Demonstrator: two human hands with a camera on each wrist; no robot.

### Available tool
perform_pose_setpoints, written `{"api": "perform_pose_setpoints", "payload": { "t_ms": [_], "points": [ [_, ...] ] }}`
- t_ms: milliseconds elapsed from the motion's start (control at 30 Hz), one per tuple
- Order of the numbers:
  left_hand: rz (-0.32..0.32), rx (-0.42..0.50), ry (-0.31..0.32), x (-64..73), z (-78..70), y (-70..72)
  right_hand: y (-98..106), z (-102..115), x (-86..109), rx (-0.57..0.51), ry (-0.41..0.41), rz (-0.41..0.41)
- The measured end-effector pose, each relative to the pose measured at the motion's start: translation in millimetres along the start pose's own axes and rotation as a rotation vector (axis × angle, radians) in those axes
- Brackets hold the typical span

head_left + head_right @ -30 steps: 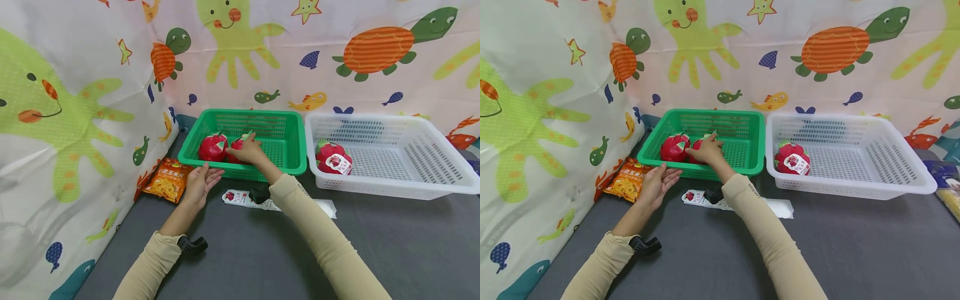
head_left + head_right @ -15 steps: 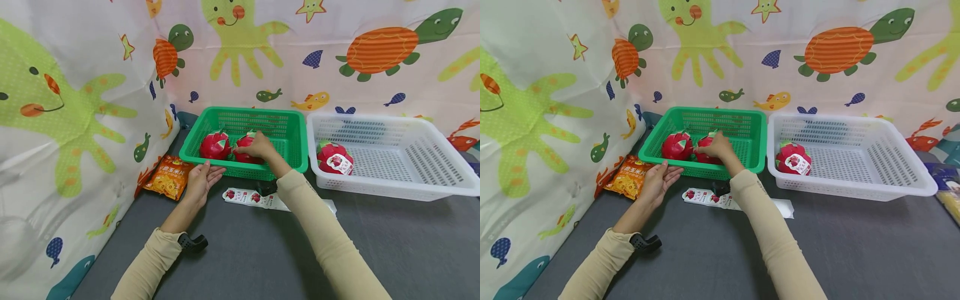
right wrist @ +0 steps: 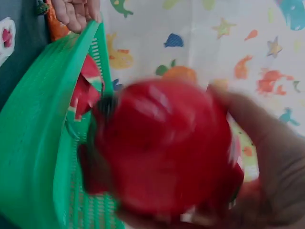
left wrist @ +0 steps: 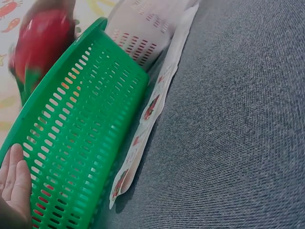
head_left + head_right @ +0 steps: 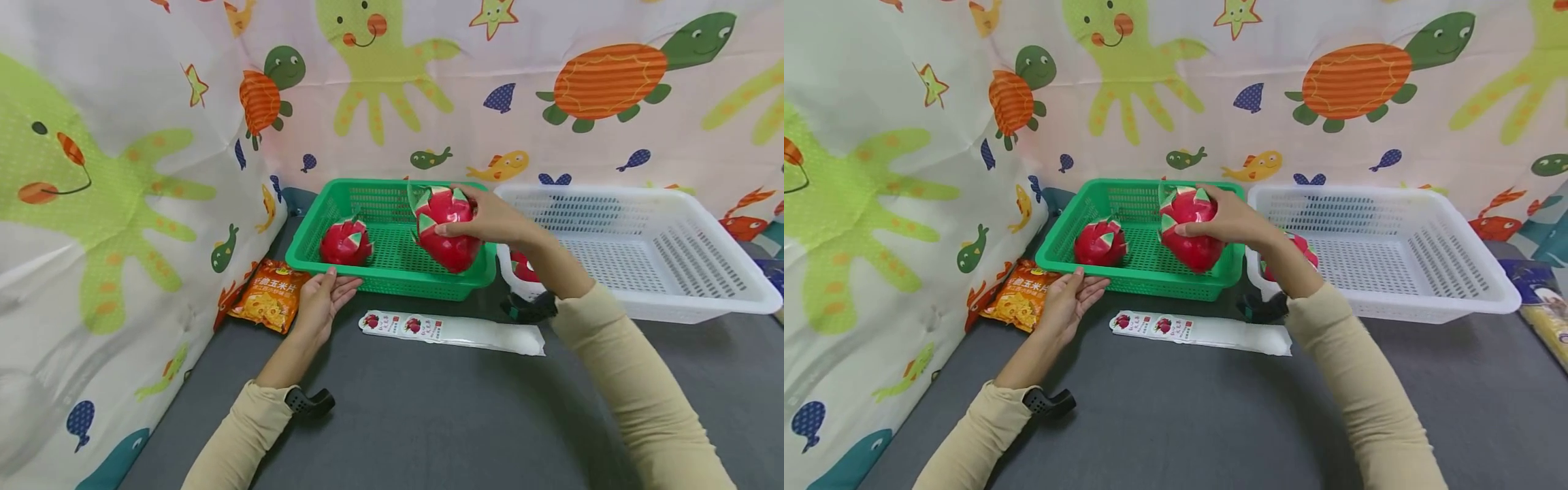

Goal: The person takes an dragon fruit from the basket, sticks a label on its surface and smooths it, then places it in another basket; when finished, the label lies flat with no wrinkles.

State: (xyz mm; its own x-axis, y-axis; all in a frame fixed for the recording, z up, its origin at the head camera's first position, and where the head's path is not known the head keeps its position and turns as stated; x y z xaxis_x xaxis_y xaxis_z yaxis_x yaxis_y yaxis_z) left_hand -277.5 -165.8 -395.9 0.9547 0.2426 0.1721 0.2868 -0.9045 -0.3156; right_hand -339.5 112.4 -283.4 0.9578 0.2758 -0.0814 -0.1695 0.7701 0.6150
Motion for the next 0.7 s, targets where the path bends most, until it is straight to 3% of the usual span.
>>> {"api": "perform_pose_setpoints", "payload": {
  "t_ms": [167, 300, 400, 533, 700],
  "points": [
    [-0.024, 0.014, 0.004, 0.5, -2.8, 1.9, 5, 2, 49.8, -0.054, 0.21, 0.228],
    [-0.04, 0.02, -0.005, -0.5, -4.1, 0.7, -24, 1, 92.2, -0.13, 0.309, 0.459],
    [-0.044, 0.012, -0.009, -1.2, -3.0, -0.2, -52, -4, 113.5, -0.103, 0.33, 0.582],
    [-0.047, 0.016, 0.002, -1.0, -0.3, -0.9, -81, -12, 127.2, 0.012, 0.345, 0.656],
    [-0.03, 0.018, -0.012, -0.7, -1.3, -3.2, -93, -10, 132.3, 0.091, 0.393, 0.686]
  ]
}}
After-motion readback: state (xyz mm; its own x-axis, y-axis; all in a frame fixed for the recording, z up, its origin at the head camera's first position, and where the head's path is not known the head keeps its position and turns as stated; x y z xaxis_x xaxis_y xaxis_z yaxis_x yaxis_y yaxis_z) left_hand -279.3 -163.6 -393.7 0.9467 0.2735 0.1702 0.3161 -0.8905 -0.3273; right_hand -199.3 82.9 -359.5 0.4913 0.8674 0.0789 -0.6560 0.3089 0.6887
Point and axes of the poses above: each hand's wrist, its own x-axis away from the middle knuckle, its own y-axis out of the back of the hand, z = x × y, the point moved 4 cm from there along -x, towards the middle knuckle, and after that the axes turned 12 degrees about -z, right-handed, at the moved point
